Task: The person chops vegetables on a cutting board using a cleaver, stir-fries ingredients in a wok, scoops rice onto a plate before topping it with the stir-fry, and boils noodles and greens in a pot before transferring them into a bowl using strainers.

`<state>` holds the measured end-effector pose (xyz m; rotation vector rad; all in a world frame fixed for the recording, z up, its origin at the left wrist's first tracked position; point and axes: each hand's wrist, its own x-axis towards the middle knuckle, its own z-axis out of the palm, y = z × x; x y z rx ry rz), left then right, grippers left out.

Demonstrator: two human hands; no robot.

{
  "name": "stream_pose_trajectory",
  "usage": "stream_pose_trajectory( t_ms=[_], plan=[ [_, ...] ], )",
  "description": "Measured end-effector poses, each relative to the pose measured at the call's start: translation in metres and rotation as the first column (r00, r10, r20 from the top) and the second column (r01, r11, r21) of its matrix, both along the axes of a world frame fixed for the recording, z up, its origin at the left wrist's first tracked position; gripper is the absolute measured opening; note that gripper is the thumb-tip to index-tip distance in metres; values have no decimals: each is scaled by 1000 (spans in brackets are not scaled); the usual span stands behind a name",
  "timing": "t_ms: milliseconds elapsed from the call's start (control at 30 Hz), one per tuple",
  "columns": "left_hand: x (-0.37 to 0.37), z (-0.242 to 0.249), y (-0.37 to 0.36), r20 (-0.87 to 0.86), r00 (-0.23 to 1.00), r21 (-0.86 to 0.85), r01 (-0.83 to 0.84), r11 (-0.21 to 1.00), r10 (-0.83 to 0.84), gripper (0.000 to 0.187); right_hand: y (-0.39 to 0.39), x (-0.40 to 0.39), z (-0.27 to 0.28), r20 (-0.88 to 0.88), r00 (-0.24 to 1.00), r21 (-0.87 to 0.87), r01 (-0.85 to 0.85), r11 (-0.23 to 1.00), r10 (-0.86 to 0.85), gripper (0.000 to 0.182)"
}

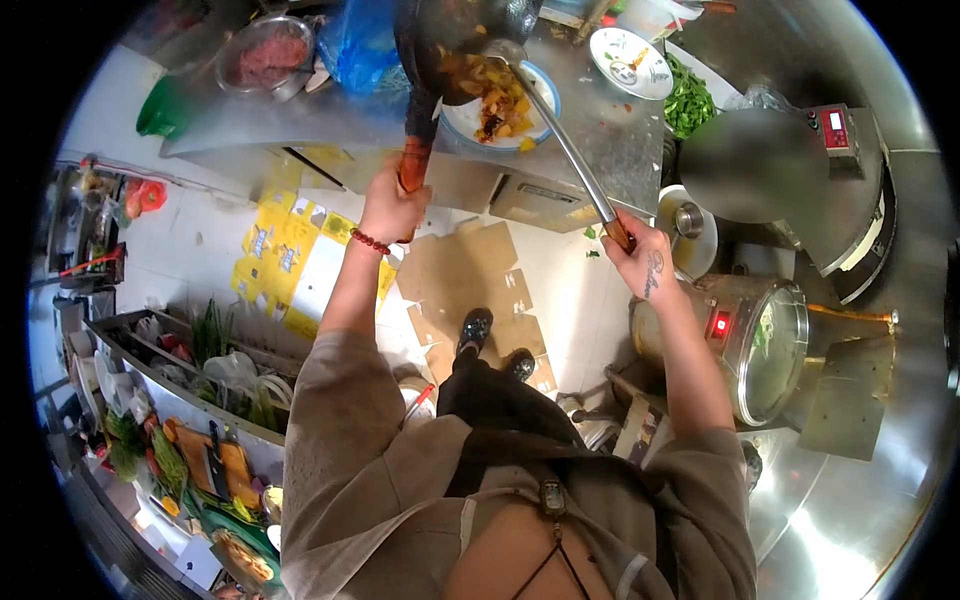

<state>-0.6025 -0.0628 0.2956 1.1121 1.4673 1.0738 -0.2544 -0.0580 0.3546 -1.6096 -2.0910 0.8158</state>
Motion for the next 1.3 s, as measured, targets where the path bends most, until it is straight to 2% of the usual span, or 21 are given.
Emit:
stream_pose_trajectory(
  t_ms=[100,267,367,467,567,633,700,733,833,867,967,1000,1033,1067,1133,1200,1267,1300],
  plan=[
    [-2,-8,5,2,999,23,-36,999,36,27,-4,6,-3,30,999,27,-15,1000,15,41],
    [-1,-8,13,-26,997,3,-68,998,68,28,-3,21,-8,131,990,112,-67,991,53,42],
    [-3,-6,18,-40,996,22,-74,997,75,28,-3,21,-2,124,990,136,-87,987,70,44],
    [-2,-5,18,-26,996,41,-79,996,80,29,-6,11,10,141,986,59,-98,994,89,46],
    [-6,-4,13,-35,996,43,-81,996,83,31,4,27,-5,103,986,207,-153,966,134,46],
    [-8,0,17,-56,995,60,-84,995,88,32,17,21,3,78,988,208,-150,967,136,44],
    [-5,4,17,28,997,73,-80,994,78,32,22,-2,14,11,993,199,-115,973,115,44],
    [-3,7,16,74,995,75,-79,994,74,32,22,-14,27,79,989,130,-136,982,126,44],
    [-2,20,12,110,991,70,-86,994,78,32,23,2,-13,54,989,214,-149,965,141,46],
    [-2,27,10,125,989,82,-85,993,75,32,21,19,-25,105,985,276,-161,948,137,48],
    [-4,37,6,106,993,69,-58,996,51,31,31,30,-3,107,989,274,-130,953,105,44],
    [-6,34,6,109,993,70,-51,996,43,32,40,15,11,74,995,259,-91,962,74,38],
    [-8,29,5,113,993,63,-41,997,34,32,47,-5,15,-44,998,326,-27,945,44,31],
    [-7,26,4,120,992,66,-35,997,26,32,55,-25,16,-144,989,307,21,951,25,29],
    [1,36,0,131,991,63,-49,997,40,31,79,-59,-9,-286,958,386,93,918,23,34],
    [8,44,-2,148,988,76,-54,996,42,30,79,-72,-76,-599,801,140,131,982,-21,38],
    [11,48,-2,174,984,101,-49,994,31,29,55,-73,-87,-514,857,237,118,964,22,33],
    [11,48,0,181,983,106,-52,993,32,28,24,-65,-79,-247,967,442,56,895,62,28]
  ],
)
